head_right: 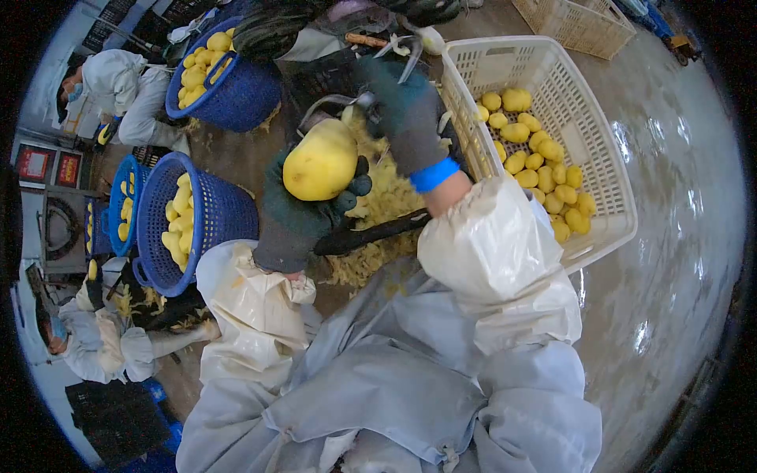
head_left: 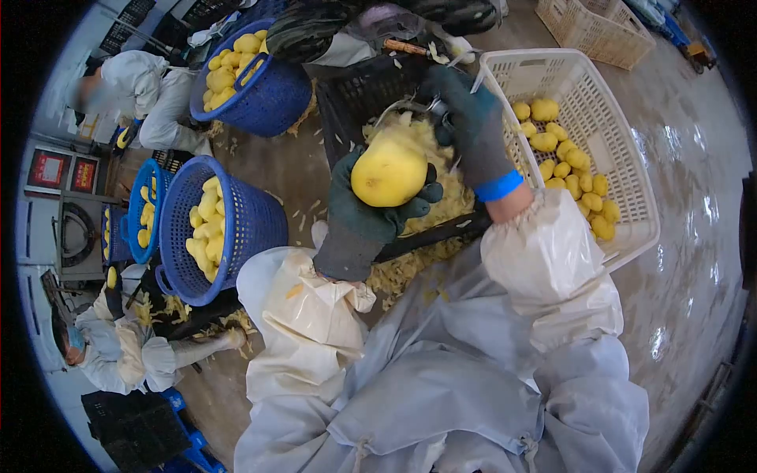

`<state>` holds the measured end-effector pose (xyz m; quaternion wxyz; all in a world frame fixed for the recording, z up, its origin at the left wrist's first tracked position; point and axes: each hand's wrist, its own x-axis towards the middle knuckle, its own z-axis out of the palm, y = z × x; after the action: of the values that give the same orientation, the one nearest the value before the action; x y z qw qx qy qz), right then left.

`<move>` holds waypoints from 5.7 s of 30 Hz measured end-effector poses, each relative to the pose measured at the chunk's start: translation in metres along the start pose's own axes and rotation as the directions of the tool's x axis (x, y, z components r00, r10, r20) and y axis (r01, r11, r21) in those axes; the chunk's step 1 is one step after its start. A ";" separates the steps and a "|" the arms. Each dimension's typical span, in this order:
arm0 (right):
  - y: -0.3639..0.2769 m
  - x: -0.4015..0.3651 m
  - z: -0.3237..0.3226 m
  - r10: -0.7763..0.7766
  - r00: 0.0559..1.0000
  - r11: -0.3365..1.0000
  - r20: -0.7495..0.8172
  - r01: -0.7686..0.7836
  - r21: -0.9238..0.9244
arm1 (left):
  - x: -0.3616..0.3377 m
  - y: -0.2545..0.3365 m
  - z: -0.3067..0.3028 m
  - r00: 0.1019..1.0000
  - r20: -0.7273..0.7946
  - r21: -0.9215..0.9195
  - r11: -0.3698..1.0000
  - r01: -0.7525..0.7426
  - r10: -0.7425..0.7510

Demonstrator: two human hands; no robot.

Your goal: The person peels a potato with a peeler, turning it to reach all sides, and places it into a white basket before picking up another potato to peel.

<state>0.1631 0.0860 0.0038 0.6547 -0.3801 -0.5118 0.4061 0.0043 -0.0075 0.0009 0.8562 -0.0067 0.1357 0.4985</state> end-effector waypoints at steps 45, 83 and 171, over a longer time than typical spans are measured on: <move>-0.004 0.011 -0.008 0.308 0.950 0.927 -0.060 -0.285 0.245 | -0.003 0.002 -0.010 0.968 0.216 -0.070 0.987 0.145 -0.127; 0.009 0.016 -0.022 0.504 0.831 0.853 0.234 -0.435 -0.288 | -0.004 0.008 0.031 0.712 0.335 0.893 0.034 -0.449 0.617; -0.015 0.001 -0.005 0.012 1.000 0.999 0.001 -0.012 0.052 | -0.004 -0.010 0.013 0.874 0.167 0.978 0.033 -0.204 0.457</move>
<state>0.1700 0.0806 0.0169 0.6619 -0.3659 -0.4989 0.4231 0.0138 -0.0140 0.0136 0.4854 0.5399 0.5076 0.4639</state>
